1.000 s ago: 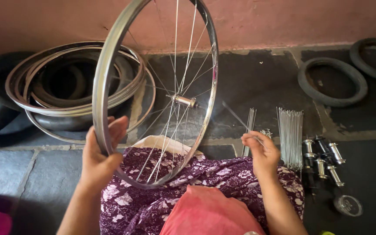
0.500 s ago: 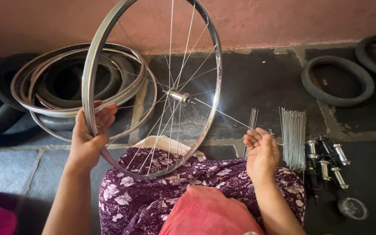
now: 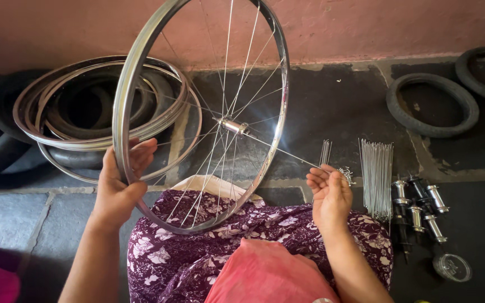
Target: The person sits on the floor lacing spokes into a bicycle wheel rim, threading each spoke through the hub flange and rim holes and twisting it to secure it, rotating the wheel as they work around it. Bundles of loose spokes, spare rims, tires and hubs lie on the floor beside them.
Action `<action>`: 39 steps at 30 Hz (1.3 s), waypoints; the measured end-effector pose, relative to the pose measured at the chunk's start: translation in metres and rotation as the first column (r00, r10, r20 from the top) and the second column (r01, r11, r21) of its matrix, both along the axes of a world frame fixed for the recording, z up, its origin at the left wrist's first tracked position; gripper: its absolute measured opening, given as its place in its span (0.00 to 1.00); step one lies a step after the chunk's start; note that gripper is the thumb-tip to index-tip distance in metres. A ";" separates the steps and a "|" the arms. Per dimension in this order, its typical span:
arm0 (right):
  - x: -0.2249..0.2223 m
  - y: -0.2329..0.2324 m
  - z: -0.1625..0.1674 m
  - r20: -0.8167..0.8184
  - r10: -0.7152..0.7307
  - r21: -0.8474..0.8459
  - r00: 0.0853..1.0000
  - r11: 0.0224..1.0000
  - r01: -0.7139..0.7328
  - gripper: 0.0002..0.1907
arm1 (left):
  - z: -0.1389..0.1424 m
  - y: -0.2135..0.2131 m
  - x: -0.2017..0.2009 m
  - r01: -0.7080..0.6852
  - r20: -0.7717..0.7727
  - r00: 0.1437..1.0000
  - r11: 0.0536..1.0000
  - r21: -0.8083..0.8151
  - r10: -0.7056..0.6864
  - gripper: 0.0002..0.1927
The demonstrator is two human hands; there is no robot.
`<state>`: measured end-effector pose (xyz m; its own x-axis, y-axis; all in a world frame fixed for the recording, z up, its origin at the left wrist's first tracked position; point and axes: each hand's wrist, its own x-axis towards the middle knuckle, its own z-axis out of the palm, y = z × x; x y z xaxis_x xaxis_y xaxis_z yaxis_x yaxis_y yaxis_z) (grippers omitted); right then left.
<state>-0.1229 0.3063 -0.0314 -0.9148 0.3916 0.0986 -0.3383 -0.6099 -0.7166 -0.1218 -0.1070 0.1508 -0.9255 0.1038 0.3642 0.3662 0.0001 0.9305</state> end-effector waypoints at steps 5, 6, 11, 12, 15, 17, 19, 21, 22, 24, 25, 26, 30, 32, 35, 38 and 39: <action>0.001 0.009 0.002 0.010 -0.043 -0.008 0.999 0.999 0.044 0.17 | 0.002 0.005 0.004 0.009 0.000 1.000 0.999 -0.038 -0.009 0.44; 0.001 0.010 0.002 0.009 -0.046 -0.016 0.999 0.999 0.046 0.17 | 0.002 0.006 0.005 0.014 0.001 1.000 0.999 -0.034 -0.013 0.44; 0.002 0.010 -0.003 0.002 -0.020 -0.043 1.000 0.999 0.020 0.17 | 0.000 0.007 0.004 0.033 -0.003 0.999 0.999 -0.027 -0.033 0.45; 0.001 0.010 -0.003 0.001 -0.017 -0.052 1.000 0.999 0.017 0.17 | 0.000 0.007 0.004 0.037 -0.007 0.999 0.999 -0.033 -0.037 0.44; -0.002 0.010 -0.006 0.018 -0.013 -0.061 1.000 0.998 0.014 0.17 | 0.000 0.007 0.005 0.048 -0.016 0.999 0.998 -0.044 -0.049 0.44; -0.005 0.009 -0.007 0.002 -0.017 -0.063 1.000 0.998 0.017 0.17 | -0.001 0.007 0.006 0.059 -0.026 0.998 0.997 -0.042 -0.060 0.43; -0.007 0.009 -0.008 -0.003 -0.018 -0.059 1.000 0.998 0.018 0.17 | 0.000 0.007 0.007 0.062 -0.026 0.998 0.997 -0.042 -0.063 0.43; -0.008 0.010 -0.010 0.001 -0.021 -0.053 1.000 0.998 0.021 0.17 | 0.000 0.009 0.008 0.064 -0.028 0.997 0.997 -0.043 -0.065 0.43; -0.009 0.010 -0.012 0.000 -0.013 -0.054 1.000 0.998 0.013 0.17 | 0.000 0.009 0.009 0.064 -0.032 0.997 0.997 -0.044 -0.065 0.43; -0.011 0.009 -0.017 0.000 -0.001 -0.057 1.000 0.998 0.001 0.17 | 0.001 0.011 0.012 0.070 -0.037 0.997 0.997 -0.045 -0.072 0.43; -0.014 0.009 -0.020 0.016 0.007 -0.053 1.000 0.999 -0.006 0.17 | 0.001 0.013 0.013 0.075 -0.040 0.996 0.996 -0.044 -0.076 0.43; -0.019 0.008 -0.023 0.031 0.015 -0.049 0.999 0.999 -0.014 0.17 | 0.001 0.014 0.013 0.079 -0.044 0.996 0.996 -0.044 -0.081 0.43; -0.061 0.006 -0.026 0.250 0.007 -0.123 0.968 0.992 0.025 0.15 | -0.001 0.022 0.017 0.018 -0.066 0.997 0.991 -0.135 -0.027 0.40; -0.078 0.002 -0.025 0.318 0.017 -0.110 0.948 0.994 0.019 0.15 | -0.003 0.027 0.020 0.040 -0.110 0.992 0.991 -0.129 -0.054 0.40; -0.092 -0.022 -0.019 0.273 0.113 -0.089 0.955 0.992 -0.091 0.16 | -0.006 0.037 0.025 0.012 -0.056 0.998 0.994 -0.111 -0.018 0.40; -0.108 -0.052 -0.008 0.337 0.122 0.075 0.934 0.985 -0.155 0.21 | -0.007 0.047 0.029 0.044 -0.074 0.996 0.996 -0.081 -0.051 0.40; -0.115 -0.062 -0.004 0.385 0.099 0.148 0.918 0.975 -0.167 0.24 | -0.008 0.050 0.032 0.046 -0.058 0.997 0.995 -0.083 -0.051 0.41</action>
<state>-0.2379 0.2438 -0.0359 -0.9405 0.2716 -0.2043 0.0499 -0.4842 -0.8735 -0.0903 -0.0567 0.1424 -0.8955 0.1798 0.4072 0.4226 0.0560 0.9046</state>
